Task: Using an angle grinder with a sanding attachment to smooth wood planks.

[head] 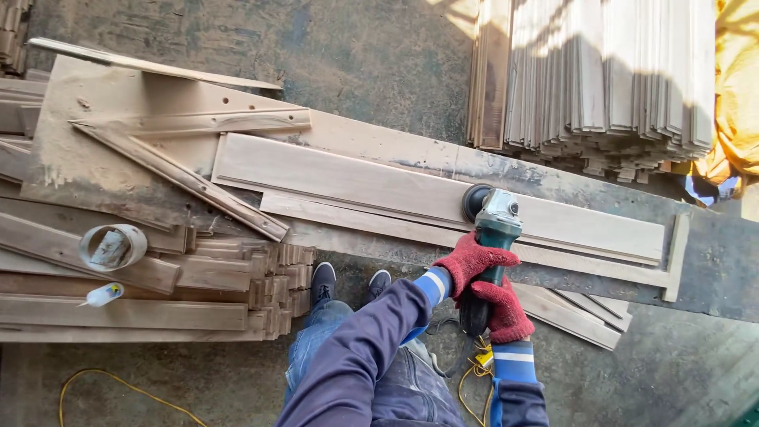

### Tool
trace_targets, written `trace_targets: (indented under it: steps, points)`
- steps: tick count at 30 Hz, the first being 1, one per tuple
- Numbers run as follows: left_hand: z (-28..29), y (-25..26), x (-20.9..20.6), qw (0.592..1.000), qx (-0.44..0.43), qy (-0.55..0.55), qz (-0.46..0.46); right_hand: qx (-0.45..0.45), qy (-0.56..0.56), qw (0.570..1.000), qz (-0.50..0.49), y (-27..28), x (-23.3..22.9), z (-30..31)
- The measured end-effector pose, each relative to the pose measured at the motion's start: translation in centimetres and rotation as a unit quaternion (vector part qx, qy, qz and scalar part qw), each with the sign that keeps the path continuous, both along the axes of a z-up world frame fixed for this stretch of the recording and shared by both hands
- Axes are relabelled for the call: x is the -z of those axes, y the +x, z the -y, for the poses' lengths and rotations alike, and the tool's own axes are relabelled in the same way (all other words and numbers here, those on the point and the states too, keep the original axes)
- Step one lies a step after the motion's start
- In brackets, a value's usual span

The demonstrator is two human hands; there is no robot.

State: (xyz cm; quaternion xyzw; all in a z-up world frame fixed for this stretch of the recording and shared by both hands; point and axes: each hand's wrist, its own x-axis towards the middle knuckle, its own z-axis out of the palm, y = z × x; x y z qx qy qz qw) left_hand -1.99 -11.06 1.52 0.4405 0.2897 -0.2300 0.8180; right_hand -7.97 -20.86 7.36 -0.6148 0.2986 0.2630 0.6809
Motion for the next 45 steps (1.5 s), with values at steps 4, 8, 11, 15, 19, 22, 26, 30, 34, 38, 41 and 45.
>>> trace_targets:
  steps: [4, 8, 11, 15, 19, 22, 26, 30, 34, 38, 41, 45]
  points:
    - [-0.1, 1.0, 0.0, 1.000, 0.016, 0.019, -0.010, 0.006, 0.022, 1.000, -0.006, 1.1, 0.5, 0.1]
    - [-0.7, 1.0, -0.6, 1.000, 0.015, 0.023, -0.013, -0.003, 0.029, 0.999, -0.018, 1.5, 0.6, -0.2]
    - [-0.9, 1.2, 0.3, 1.000, 0.007, 0.019, -0.011, -0.013, 0.023, 0.999, -0.018, 1.8, 1.0, -0.7]
    - [-1.8, 1.1, -0.3, 1.000, -0.001, 0.016, -0.016, -0.026, 0.011, 0.999, -0.016, 1.8, 0.4, -1.6]
    - [-2.6, 0.6, 0.2, 1.000, -0.014, 0.017, -0.018, -0.033, -0.005, 0.999, -0.014, 1.6, 0.8, -2.0]
    - [-3.3, 0.3, 0.0, 0.999, -0.022, 0.018, -0.021, -0.052, 0.005, 0.998, -0.027, 1.8, -0.1, -3.1]
    - [-5.0, -0.1, -0.6, 0.999, -0.033, 0.018, -0.021, -0.063, 0.002, 0.997, -0.032, 1.7, -0.7, -4.3]
    - [-6.3, -0.5, 0.6, 0.997, -0.070, -0.004, -0.031, -0.077, 0.009, 0.997, -0.022, 1.6, -0.2, -5.5]
    - [-8.3, -0.9, 1.5, 0.992, -0.115, -0.036, -0.033, -0.111, 0.021, 0.994, -0.012, 1.8, -1.0, -7.6]
    - [-10.3, -1.6, 2.3, 0.983, -0.170, -0.069, -0.032, -0.125, 0.028, 0.992, -0.013, 1.4, -2.3, -10.0]
    - [-12.1, -2.2, 2.0, 0.979, -0.189, -0.073, -0.029, -0.143, 0.043, 0.989, -0.005, 1.3, -2.6, -11.6]
    - [-13.2, -2.8, 1.1, 0.981, -0.181, -0.041, -0.051, -0.149, 0.046, 0.988, -0.018, 1.5, -2.7, -12.2]
